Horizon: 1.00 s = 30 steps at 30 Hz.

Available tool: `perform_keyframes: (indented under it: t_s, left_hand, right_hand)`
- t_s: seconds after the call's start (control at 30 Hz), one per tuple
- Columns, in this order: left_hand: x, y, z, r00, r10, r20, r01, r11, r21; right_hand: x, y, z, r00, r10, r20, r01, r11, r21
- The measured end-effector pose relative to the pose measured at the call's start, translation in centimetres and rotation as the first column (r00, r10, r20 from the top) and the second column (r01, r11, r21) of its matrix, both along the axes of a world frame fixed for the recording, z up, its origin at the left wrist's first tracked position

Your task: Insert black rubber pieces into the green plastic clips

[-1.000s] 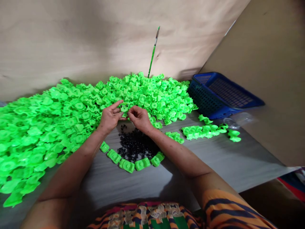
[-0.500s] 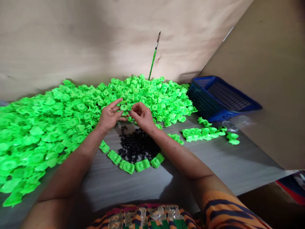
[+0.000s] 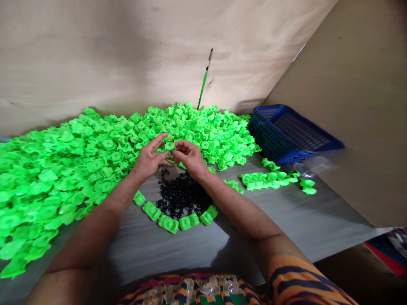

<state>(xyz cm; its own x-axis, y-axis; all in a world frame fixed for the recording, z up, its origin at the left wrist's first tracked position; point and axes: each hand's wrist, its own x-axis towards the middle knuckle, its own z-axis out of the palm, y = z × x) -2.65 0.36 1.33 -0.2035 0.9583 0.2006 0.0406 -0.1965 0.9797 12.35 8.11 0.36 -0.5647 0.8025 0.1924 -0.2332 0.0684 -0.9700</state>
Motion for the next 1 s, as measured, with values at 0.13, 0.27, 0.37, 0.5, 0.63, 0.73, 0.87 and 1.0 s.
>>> perform_keyframes:
  t_s: [0.13, 0.27, 0.37, 0.5, 0.63, 0.73, 0.87, 1.0]
  left_hand:
    - [-0.8, 0.0, 0.7, 0.996, 0.085, 0.015, -0.085, 0.996, -0.022]
    - [-2.1, -0.2, 1.6, 0.878, 0.249, -0.408, -0.288, 0.957, -0.037]
    - [-2.2, -0.7, 1.8, 0.546, -0.013, -0.837, -0.184, 0.974, -0.135]
    - [-0.7, -1.2, 1.4, 0.165, -0.360, -0.918, -0.098, 0.920, -0.379]
    - [0.8, -1.1, 0.6, 0.070, -0.402, -0.913, -0.136, 0.903, -0.408]
    - [0.9, -0.8, 0.0, 0.075, -0.385, -0.920, -0.168, 0.905, -0.392]
    - [0.2, -0.5, -0.9, 0.089, -0.351, -0.932, -0.139, 0.922, -0.361]
    - [-0.8, 0.0, -1.8, 0.040, -0.316, -0.948, -0.099, 0.943, -0.319]
  right_hand:
    - [0.3, 0.4, 0.3, 0.999, -0.033, -0.009, 0.033, 0.999, 0.001]
    - [1.0, 1.5, 0.8, 0.995, -0.096, 0.023, 0.095, 0.994, 0.052]
    - [1.6, 2.3, 1.3, 0.987, -0.156, -0.021, 0.158, 0.980, 0.122]
    - [2.3, 2.8, 1.9, 0.982, -0.169, -0.090, 0.180, 0.973, 0.141]
    - [2.4, 2.4, 2.3, 0.987, -0.146, -0.069, 0.156, 0.973, 0.170]
    - [2.2, 1.8, 2.8, 0.987, -0.154, -0.033, 0.158, 0.968, 0.193]
    - [3.1, 0.8, 4.1, 0.985, -0.174, -0.004, 0.170, 0.955, 0.241]
    - [7.7, 0.5, 4.6, 0.966, -0.250, 0.067, 0.218, 0.926, 0.309]
